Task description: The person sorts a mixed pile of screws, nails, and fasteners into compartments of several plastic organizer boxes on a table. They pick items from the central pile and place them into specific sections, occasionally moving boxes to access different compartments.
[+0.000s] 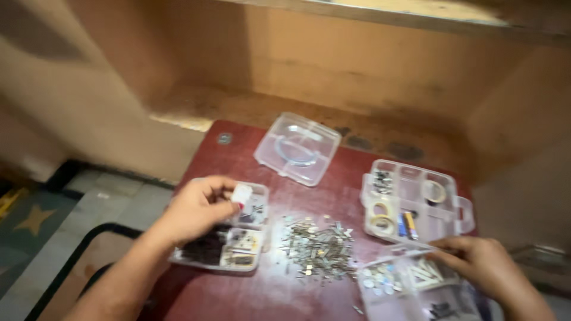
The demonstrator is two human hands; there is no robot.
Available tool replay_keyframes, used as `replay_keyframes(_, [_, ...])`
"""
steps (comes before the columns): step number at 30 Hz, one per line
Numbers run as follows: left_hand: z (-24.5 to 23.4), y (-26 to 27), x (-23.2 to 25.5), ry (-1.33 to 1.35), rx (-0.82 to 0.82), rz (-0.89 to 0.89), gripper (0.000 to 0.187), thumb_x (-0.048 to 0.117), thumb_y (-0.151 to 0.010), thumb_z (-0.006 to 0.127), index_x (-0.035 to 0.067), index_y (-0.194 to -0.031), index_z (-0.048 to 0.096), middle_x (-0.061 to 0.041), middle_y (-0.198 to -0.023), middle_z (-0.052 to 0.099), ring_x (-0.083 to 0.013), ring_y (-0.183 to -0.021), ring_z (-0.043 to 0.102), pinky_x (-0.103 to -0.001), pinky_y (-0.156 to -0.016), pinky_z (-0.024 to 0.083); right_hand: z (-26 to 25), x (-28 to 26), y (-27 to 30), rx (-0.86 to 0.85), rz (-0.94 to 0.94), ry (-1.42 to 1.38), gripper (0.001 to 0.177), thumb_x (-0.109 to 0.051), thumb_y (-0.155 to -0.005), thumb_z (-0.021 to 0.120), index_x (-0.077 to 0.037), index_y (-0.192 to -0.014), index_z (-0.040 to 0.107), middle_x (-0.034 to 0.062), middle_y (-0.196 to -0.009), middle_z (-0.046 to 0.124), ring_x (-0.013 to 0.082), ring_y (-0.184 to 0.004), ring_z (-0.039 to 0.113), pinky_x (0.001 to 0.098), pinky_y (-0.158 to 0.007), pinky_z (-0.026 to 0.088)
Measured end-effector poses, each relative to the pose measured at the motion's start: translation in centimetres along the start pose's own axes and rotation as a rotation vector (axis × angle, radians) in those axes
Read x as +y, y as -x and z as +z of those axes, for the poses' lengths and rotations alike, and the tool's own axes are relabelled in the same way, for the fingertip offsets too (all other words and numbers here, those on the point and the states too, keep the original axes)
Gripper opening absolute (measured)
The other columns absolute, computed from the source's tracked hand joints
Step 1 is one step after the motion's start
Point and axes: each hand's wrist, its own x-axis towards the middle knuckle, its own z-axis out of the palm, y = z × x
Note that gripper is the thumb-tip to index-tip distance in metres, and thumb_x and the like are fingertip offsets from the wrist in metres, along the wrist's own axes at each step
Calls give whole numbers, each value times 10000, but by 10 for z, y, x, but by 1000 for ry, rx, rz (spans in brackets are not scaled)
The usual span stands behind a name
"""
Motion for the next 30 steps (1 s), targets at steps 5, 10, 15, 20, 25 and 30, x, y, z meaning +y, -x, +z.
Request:
replay_keyframes(5, [-2,39,-18,-500,14,138,365,182,-721,841,110,-1072,775,-55,-846,743,-158,-728,688,-310,-669,559,11,33,-12,-33,183,148,357,-370,-876,803,-197,-1185,845,84,-924,840,209,-776,787,356,-740,662])
replay_keyframes(10, [-5,44,-19,-575,-116,430,352,185,-691,831,86,-1020,753,-107,-905,722,-275,-814,698,-393,-726,555,19,60,-28,49,46,-10,304,-331,-864,813,-167,-1117,851,64,-910,830,145,-815,798,305,-794,622])
replay_keyframes(15, [-4,42,-29,-608,-105,379,217,202,-787,787,98,-976,761,-90,-936,735,-285,-878,705,-405,-787,551,22,76,-29,24,143,51,306,-309,-893,805,-167,-1161,840,77,-936,828,175,-851,777,330,-819,633])
replay_keyframes(20, [3,45,-40,-623,-120,396,151,176,-774,779,81,-891,774,-78,-923,703,-292,-948,679,-416,-835,531,20,73,-33,9,156,79,305,-321,-894,815,-156,-1148,842,74,-973,828,169,-896,777,318,-855,629])
replay_keyframes(25, [11,44,-39,-761,-119,402,108,147,-781,760,107,-875,793,-57,-898,702,-294,-944,665,-427,-845,518,19,56,-18,30,130,93,307,-328,-877,817,-164,-1136,839,61,-979,823,183,-882,783,308,-817,638])
replay_keyframes(30, [4,38,-32,-826,-209,417,132,129,-740,768,114,-868,799,-51,-908,717,-308,-957,660,-452,-841,503,10,29,-5,58,101,89,302,-344,-850,829,-163,-1091,847,84,-945,872,185,-853,783,330,-829,634])
